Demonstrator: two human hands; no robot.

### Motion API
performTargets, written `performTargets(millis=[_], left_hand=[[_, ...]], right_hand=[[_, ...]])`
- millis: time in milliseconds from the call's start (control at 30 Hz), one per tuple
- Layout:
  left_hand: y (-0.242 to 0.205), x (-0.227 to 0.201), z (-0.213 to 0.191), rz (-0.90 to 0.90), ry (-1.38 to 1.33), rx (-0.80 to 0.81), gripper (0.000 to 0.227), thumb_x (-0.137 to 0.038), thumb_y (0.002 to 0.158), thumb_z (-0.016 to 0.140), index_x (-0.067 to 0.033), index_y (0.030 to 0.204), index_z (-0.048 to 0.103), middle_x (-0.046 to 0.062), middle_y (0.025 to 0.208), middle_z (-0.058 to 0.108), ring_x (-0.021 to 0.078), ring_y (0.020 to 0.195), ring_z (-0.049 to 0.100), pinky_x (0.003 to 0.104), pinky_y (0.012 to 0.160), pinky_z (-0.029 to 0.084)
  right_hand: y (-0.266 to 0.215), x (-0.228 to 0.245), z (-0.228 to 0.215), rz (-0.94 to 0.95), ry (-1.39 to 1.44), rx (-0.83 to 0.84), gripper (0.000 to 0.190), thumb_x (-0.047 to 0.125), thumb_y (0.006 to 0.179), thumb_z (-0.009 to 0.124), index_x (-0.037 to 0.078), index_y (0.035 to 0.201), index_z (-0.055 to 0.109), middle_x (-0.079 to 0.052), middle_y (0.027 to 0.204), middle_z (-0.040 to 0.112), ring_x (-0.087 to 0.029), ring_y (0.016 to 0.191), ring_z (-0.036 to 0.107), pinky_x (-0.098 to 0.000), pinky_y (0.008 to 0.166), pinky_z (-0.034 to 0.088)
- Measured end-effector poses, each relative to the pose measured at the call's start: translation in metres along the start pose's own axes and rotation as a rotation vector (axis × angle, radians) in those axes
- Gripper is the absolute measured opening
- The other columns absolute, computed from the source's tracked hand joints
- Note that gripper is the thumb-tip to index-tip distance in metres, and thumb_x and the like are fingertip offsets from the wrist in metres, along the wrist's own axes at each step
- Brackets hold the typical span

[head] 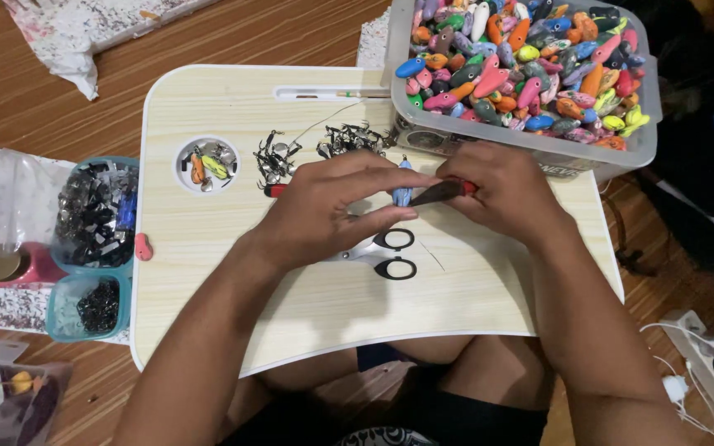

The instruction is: Assembling soft plastic fishing lures by threading hooks through the bait bodies.

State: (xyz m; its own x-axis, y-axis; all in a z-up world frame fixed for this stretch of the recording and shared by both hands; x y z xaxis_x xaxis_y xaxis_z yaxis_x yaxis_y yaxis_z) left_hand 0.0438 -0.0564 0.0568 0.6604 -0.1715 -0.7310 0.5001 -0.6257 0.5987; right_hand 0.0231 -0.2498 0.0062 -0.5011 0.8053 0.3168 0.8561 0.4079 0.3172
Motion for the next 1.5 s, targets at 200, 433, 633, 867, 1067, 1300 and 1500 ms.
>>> performTargets(millis=[200, 433, 633, 867, 1067, 1300, 1500], left_hand=[[-0.001, 0.009, 0.0, -0.057, 0.012, -0.006, 0.031, -0.018, 0.093, 0.079, -0.0172, 0.123, 0.074, 0.012, 0.106, 0.075, 0.0267, 0.095, 0.075, 0.04, 0.086, 0.059], [0.0, 0.01, 0.001, -0.085, 0.002, -0.001, 0.032, -0.015, 0.092, 0.08, -0.016, 0.124, 0.074, 0.014, 0.105, 0.075, 0.0277, 0.093, 0.075, 0.04, 0.085, 0.06], [-0.003, 0.011, 0.004, -0.093, 0.015, 0.025, 0.031, -0.016, 0.093, 0.077, -0.0181, 0.124, 0.074, 0.012, 0.103, 0.075, 0.027, 0.093, 0.075, 0.039, 0.085, 0.059], [-0.001, 0.022, -0.015, -0.089, 0.16, -0.019, 0.032, -0.007, 0.094, 0.076, -0.0108, 0.125, 0.073, 0.019, 0.1, 0.073, 0.0318, 0.088, 0.074, 0.041, 0.079, 0.059], [0.001, 0.032, -0.035, -0.085, 0.288, -0.182, 0.033, -0.012, 0.098, 0.074, -0.0134, 0.131, 0.07, 0.012, 0.108, 0.072, 0.0277, 0.096, 0.075, 0.038, 0.084, 0.06], [0.001, 0.039, -0.029, -0.174, 0.039, -0.185, 0.027, -0.016, 0.105, 0.063, -0.0153, 0.131, 0.071, 0.009, 0.101, 0.074, 0.015, 0.09, 0.069, 0.032, 0.081, 0.056], [-0.003, 0.044, -0.023, -0.244, -0.196, -0.228, 0.024, -0.011, 0.1, 0.07, -0.0069, 0.123, 0.072, 0.011, 0.096, 0.073, 0.0125, 0.094, 0.066, 0.034, 0.09, 0.06]], right_hand=[[-0.002, 0.008, -0.012, 0.04, -0.025, -0.032, 0.017, 0.027, 0.084, 0.079, 0.017, 0.095, 0.071, -0.007, 0.088, 0.068, -0.032, 0.09, 0.071, -0.041, 0.076, 0.055], [-0.007, 0.007, -0.013, 0.112, -0.091, 0.012, 0.017, 0.025, 0.081, 0.08, 0.017, 0.092, 0.07, -0.007, 0.083, 0.067, -0.033, 0.085, 0.07, -0.0433, 0.072, 0.054], [-0.01, 0.0, -0.001, 0.287, -0.224, 0.118, 0.017, 0.033, 0.093, 0.069, 0.018, 0.085, 0.068, -0.009, 0.079, 0.068, -0.037, 0.081, 0.069, -0.0477, 0.069, 0.055], [-0.008, -0.017, 0.01, 0.395, -0.287, 0.195, 0.02, 0.04, 0.086, 0.07, 0.021, 0.091, 0.063, -0.003, 0.084, 0.067, -0.032, 0.091, 0.071, -0.0492, 0.071, 0.056], [-0.019, -0.032, 0.043, 0.49, -0.322, 0.41, 0.035, 0.049, 0.088, 0.063, 0.019, 0.107, 0.062, -0.005, 0.105, 0.063, -0.033, 0.108, 0.067, -0.0538, 0.082, 0.059], [-0.018, -0.027, 0.058, 0.481, -0.262, 0.5, 0.038, 0.045, 0.085, 0.07, 0.019, 0.113, 0.067, -0.005, 0.116, 0.06, -0.031, 0.121, 0.061, -0.0543, 0.09, 0.059], [-0.009, -0.011, 0.047, 0.441, -0.176, 0.511, 0.04, 0.04, 0.086, 0.076, 0.017, 0.116, 0.065, -0.008, 0.117, 0.061, -0.034, 0.126, 0.057, -0.0551, 0.094, 0.057]])
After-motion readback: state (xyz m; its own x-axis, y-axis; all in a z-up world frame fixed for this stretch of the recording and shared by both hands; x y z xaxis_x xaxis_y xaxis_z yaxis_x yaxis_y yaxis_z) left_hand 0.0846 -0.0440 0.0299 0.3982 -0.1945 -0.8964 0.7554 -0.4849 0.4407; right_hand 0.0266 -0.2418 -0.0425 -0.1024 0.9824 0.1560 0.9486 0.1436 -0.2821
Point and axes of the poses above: each hand's wrist, its own y-axis towards the middle knuckle, its own z-axis out of the palm, x = y × z, the point moved 9 cm from there along y, towards the middle knuckle
